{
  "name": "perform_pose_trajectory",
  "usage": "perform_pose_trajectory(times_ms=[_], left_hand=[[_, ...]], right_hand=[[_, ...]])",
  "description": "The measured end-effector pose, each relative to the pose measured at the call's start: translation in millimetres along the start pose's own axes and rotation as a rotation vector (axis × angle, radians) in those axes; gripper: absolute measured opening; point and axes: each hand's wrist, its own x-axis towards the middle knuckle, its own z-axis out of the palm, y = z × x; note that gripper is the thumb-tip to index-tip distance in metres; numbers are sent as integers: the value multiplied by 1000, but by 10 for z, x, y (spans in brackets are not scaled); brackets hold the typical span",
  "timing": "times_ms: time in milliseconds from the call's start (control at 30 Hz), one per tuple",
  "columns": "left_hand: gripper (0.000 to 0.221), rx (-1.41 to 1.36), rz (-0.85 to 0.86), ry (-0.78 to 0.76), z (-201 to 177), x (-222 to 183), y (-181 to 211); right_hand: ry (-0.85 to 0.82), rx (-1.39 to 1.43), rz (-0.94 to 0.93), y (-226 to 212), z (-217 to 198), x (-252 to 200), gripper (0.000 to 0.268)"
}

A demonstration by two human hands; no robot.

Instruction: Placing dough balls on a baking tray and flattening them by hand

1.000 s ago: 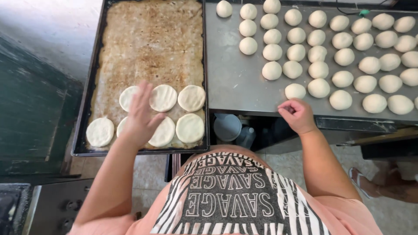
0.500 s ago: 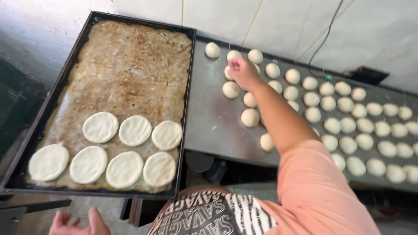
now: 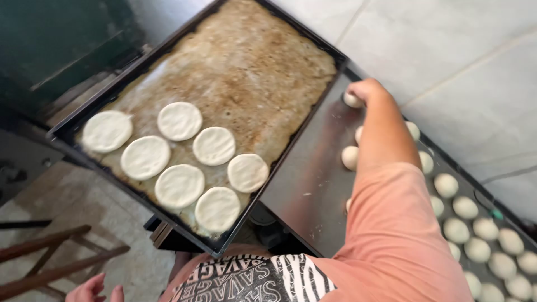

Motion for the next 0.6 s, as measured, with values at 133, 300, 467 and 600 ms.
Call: perform_pose_trajectory(times_ms=[133,300,467,600], left_hand=[[41,-198,-71,-99,-273,-41,413],[43,-336,111,-233,-54,496,299],[33,-425,156,-298,-202,1242,506],[31,-650,147,-192,-136,1994,673]], right_hand=[[-55,-136,72,-149,-95,-564,73],[55,-153,-154,136,7,-461,73],[218,149,-263,-490,-400,-1395,61],[109,20,-385,-1889,-384,-2503,81]])
